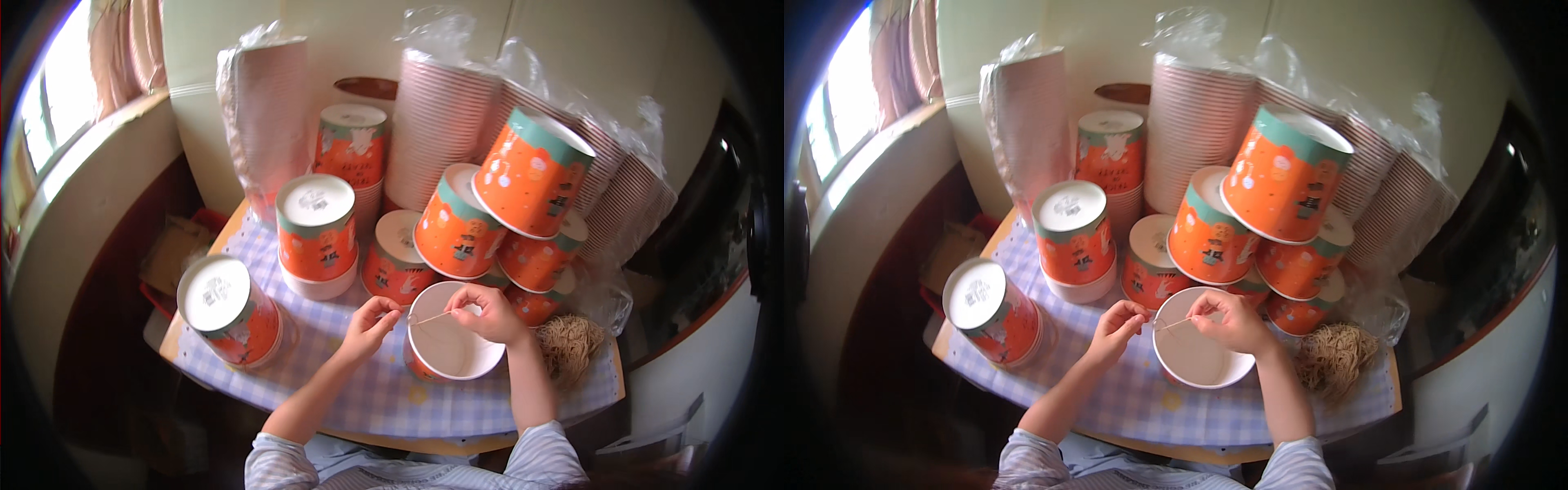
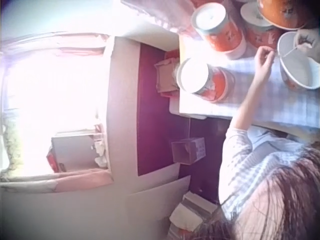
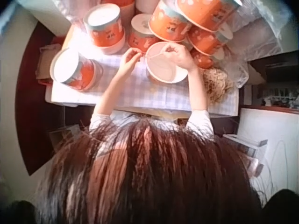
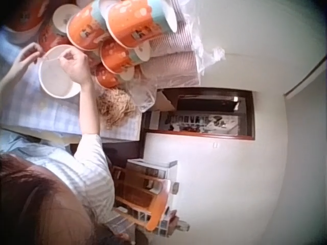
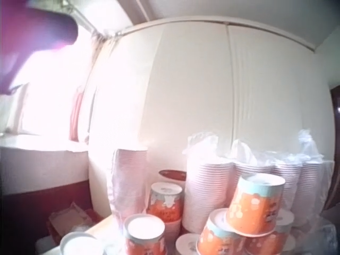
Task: Preparing paper bowls by attaching rubber bands and stacking them.
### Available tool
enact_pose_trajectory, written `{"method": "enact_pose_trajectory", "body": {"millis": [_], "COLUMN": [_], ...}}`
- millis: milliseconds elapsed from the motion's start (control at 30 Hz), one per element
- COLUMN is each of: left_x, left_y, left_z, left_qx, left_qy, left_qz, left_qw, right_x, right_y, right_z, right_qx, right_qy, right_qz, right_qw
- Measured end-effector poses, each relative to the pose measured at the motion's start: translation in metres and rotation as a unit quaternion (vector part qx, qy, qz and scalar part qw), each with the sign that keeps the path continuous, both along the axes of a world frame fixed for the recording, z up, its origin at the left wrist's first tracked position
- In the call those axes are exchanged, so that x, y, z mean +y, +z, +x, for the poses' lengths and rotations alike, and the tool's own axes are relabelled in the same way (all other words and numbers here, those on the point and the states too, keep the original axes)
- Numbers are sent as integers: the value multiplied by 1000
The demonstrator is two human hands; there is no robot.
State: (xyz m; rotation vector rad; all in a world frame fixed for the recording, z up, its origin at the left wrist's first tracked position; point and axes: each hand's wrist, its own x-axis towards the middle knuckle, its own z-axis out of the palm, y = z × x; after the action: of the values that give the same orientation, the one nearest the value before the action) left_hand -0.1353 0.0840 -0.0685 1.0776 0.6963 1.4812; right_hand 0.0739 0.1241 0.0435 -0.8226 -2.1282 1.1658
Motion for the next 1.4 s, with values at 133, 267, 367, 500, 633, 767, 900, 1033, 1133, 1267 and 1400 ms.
{"method": "enact_pose_trajectory", "body": {"millis": [133,267,367,500,633,767,900,1033,1133,1267,1400], "left_x": [11,22,36,38,37,35,29,18,13,9,4], "left_y": [49,89,96,104,101,109,124,117,114,110,109], "left_z": [1,17,29,37,33,26,26,33,35,29,27], "left_qx": [402,693,776,851,875,826,645,452,418,361,456], "left_qy": [147,40,41,13,-30,-42,-131,-180,-152,-145,-95], "left_qz": [256,269,302,280,302,313,63,-51,-19,-3,12], "left_qw": [867,668,552,444,377,467,750,872,895,921,885], "right_x": [-13,-22,-26,-23,-18,-15,-9,-6,-5,-6,-9], "right_y": [7,13,11,6,8,7,2,-2,-6,-8,-8], "right_z": [1,5,8,11,14,22,27,23,19,15,5], "right_qx": [14,15,36,49,74,80,94,119,129,129,122], "right_qy": [-40,-22,-21,-22,-12,-36,-72,-89,-116,-137,-140], "right_qz": [103,183,153,147,168,150,152,131,176,154,152], "right_qw": [994,983,987,988,983,985,981,980,969,970,971]}}
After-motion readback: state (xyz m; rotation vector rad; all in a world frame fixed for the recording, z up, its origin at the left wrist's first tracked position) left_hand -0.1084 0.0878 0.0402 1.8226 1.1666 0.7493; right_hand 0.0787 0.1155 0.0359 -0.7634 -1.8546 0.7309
